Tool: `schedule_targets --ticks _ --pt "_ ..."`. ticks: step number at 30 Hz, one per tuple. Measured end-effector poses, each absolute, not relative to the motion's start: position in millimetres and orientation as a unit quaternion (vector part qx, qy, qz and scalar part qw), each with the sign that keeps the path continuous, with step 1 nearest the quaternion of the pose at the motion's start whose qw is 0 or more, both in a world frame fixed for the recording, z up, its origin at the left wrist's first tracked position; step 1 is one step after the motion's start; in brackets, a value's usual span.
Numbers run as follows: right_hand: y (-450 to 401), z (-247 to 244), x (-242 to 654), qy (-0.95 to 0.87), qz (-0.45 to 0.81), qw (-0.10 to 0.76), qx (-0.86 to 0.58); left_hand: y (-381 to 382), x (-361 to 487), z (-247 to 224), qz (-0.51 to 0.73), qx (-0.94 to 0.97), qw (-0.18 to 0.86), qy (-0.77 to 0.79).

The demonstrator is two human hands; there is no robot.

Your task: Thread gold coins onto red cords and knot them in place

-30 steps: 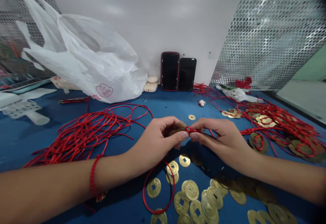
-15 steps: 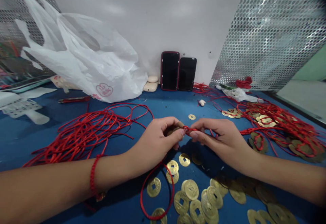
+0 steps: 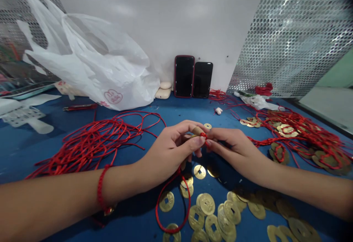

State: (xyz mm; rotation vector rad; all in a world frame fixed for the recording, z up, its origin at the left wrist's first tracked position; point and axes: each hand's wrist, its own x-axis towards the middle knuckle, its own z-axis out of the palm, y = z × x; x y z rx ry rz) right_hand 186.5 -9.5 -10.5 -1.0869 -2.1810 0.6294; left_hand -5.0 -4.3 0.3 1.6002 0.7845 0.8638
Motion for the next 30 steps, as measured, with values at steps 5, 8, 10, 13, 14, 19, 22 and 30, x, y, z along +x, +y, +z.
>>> schedule_targets --ticks 5,8,10,13,14,19,22,30 --pt "-4 -13 190 -0.823 0.174 0.332 -0.427 -7 -6 0 0.366 0.660 0.559 0.343" --pt "-5 -13 192 -0.768 0.098 0.411 -0.482 -5 -6 0 0.415 0.641 0.525 0.377" --pt "-11 -11 192 -0.742 0.052 0.455 -0.489 -3 -6 0 0.436 0.627 0.511 0.394" --pt "-23 -9 189 -0.811 0.029 0.427 -0.399 0 -5 -1 0.445 0.612 0.514 0.404" --pt "-26 -9 188 -0.851 0.032 0.387 -0.355 1 -5 -2 0.445 0.609 0.516 0.406" --pt "-28 -11 182 -0.904 0.035 0.250 -0.346 1 -5 -2 0.442 0.609 0.515 0.411" --pt "-24 -11 183 -0.910 0.062 0.227 -0.342 1 -5 -3 0.448 0.608 0.513 0.408" --pt "-22 -2 188 -0.942 0.182 0.209 -0.191 5 -6 -5 0.463 0.591 0.500 0.431"
